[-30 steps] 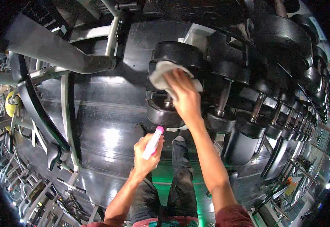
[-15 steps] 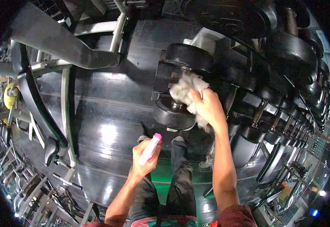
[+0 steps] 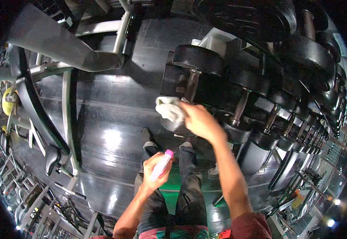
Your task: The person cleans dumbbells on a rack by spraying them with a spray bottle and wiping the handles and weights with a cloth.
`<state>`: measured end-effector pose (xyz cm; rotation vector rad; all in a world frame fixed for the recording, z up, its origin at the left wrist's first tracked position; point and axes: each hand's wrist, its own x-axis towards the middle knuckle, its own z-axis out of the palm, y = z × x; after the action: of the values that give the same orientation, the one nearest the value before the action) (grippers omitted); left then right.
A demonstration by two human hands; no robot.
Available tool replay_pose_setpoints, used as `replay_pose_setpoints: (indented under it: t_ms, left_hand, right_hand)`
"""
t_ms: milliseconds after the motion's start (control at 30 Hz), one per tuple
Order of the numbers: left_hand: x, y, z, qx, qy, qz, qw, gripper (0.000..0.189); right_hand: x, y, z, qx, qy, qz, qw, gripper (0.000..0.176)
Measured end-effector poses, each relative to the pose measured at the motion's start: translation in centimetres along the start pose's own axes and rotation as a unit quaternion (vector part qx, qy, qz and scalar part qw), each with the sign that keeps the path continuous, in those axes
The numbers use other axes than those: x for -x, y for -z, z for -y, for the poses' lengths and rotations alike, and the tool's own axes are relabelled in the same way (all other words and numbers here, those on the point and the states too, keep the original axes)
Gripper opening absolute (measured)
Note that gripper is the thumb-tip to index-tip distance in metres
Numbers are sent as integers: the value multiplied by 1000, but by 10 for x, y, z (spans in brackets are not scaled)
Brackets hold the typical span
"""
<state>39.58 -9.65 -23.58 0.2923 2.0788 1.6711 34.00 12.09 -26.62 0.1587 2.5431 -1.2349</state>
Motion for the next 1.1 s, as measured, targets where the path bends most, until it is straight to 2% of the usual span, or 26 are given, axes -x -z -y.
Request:
replay_pose_setpoints:
  t_ms: [33,67,100,133,200,233,267,333,367,400,467,600,667,700,733,800,833,867,933,1000,1067,1100]
  left_hand:
    - [1,3,1,-5,-6,7,1000,4]
    - [2,6,0,-4,-4,6,1000,4]
    - [3,9,-2,2,16,10,1000,8]
    - [3,12,-3,8,36,14,999,13]
    - [2,17,-1,-7,17,16,1000,14]
    - [2,18,-1,-9,20,10,1000,13]
    - [2,19,0,-11,22,4,1000,13]
    - [2,22,1,-8,30,4,999,12]
    - [3,22,2,-6,40,4,999,12]
    - [4,22,1,-6,42,6,999,12]
    - [3,21,0,-5,46,1,999,10]
    - [6,19,-2,-8,48,-4,999,9]
    - [9,17,0,-20,57,-5,998,9]
    - [10,17,2,-20,58,-5,998,9]
    - [11,16,3,-17,61,-13,998,9]
    - [12,14,5,-12,63,-19,998,9]
    - [12,14,5,-23,65,-16,998,9]
    - [11,14,5,-36,66,-15,997,9]
    - [8,10,3,-11,60,-25,998,9]
    - [4,7,-2,10,64,-34,997,8]
    - [5,2,0,24,69,-43,996,7]
    - [5,0,1,42,74,-54,995,7]
  right_hand:
    - [8,15,-11,-71,-3,33,997,48]
    - [13,33,-12,-107,-99,96,985,47]
    - [23,32,-44,-125,-81,84,985,47]
    - [27,50,-35,-137,-97,74,983,46]
    - [27,77,-34,-137,-280,129,941,36]
    - [28,73,-53,18,-278,80,957,34]
    - [30,66,-70,173,-269,29,947,33]
    - [25,53,-54,116,-254,-32,960,33]
    - [20,40,-46,120,-244,-20,962,34]
    - [18,15,-60,112,-206,-27,972,37]
    - [14,6,-65,13,-144,-56,988,35]
    - [21,11,-58,47,-145,-61,986,35]
    - [25,33,-31,58,-136,-17,989,35]
    - [24,52,-7,78,-134,38,987,38]
    - [25,58,-1,78,-135,39,987,38]
    - [28,65,8,-194,-49,45,979,41]
    - [27,61,19,-284,-146,23,947,46]
    - [20,56,18,-266,-97,16,959,46]
    - [-3,35,23,-99,-14,-96,990,43]
    - [-34,0,15,61,-109,-74,989,31]
    - [-46,-14,30,141,-84,-29,986,18]
    - [-51,-31,27,141,-60,-18,988,17]
